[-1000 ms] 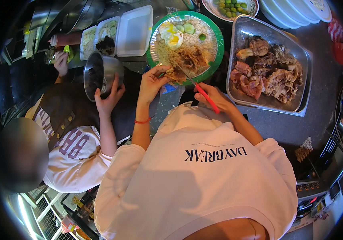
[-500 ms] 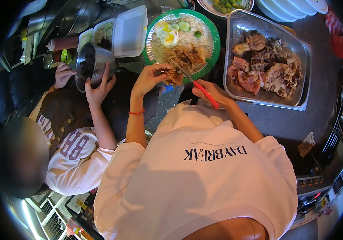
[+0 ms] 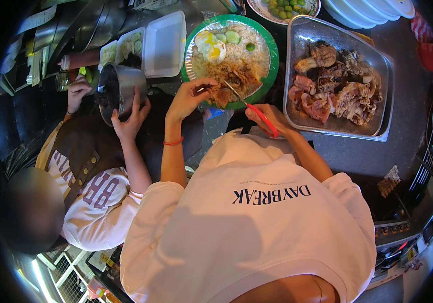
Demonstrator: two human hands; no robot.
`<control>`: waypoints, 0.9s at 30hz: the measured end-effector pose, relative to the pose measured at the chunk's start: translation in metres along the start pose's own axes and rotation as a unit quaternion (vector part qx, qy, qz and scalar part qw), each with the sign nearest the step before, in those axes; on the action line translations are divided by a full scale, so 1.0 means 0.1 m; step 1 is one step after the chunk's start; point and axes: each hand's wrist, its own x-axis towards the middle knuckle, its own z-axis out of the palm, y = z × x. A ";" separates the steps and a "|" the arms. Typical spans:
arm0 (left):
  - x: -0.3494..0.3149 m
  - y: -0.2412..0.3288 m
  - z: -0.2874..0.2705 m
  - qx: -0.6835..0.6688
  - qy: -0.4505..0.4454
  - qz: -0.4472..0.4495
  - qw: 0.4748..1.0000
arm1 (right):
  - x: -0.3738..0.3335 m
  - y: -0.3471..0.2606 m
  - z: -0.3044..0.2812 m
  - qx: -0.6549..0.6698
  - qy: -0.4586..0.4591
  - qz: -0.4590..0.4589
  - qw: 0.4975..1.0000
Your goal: The person assembles a plate of food by scooping rice onto a foil plate, adding cucumber slices, and cutting pieces of cooked meat with scissors. The person then adds a fried egg and pours sauce over the dish.
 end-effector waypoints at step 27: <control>-0.09 -0.37 0.56 -0.059 0.376 0.245 0.892 | -0.17 0.16 0.05 -0.039 -0.084 -0.049 0.995</control>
